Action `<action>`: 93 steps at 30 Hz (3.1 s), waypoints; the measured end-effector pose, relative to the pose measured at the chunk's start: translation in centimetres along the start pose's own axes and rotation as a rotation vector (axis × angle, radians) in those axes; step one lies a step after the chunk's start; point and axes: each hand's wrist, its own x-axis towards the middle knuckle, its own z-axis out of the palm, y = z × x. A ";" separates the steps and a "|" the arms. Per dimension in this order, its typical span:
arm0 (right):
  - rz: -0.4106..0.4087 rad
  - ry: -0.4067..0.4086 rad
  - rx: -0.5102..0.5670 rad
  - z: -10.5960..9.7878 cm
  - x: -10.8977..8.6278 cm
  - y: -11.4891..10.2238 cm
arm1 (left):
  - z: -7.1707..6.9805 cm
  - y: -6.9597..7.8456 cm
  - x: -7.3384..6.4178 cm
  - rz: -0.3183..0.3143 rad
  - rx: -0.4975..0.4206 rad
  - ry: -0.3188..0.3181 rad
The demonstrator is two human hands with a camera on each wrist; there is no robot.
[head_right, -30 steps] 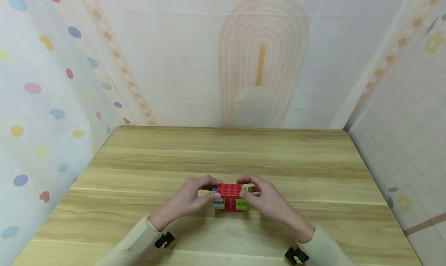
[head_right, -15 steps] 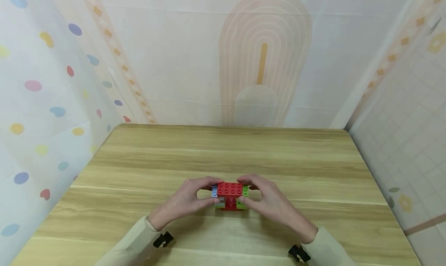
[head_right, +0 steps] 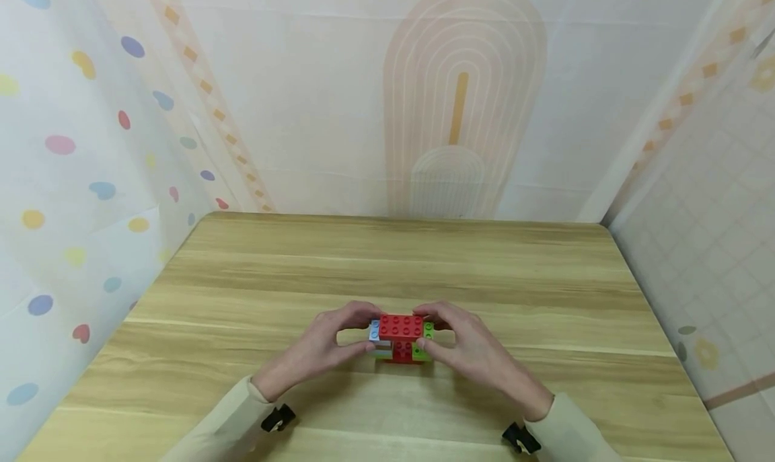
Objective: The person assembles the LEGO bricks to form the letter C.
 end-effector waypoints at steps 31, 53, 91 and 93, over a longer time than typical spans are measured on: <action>0.028 -0.009 0.041 -0.1 0.6 -0.1 | -0.4 -0.5 0.4 0.064 -0.015 -0.016; 0.130 -0.014 0.088 -0.8 3.4 1.1 | -1.0 -2.2 2.7 -0.132 -0.155 0.037; 0.208 -0.230 0.066 -0.3 6.1 4.4 | -0.6 -4.9 4.1 -0.409 -0.098 -0.083; 0.219 -0.235 0.063 -0.2 6.2 4.5 | -0.5 -4.9 4.2 -0.413 -0.081 -0.088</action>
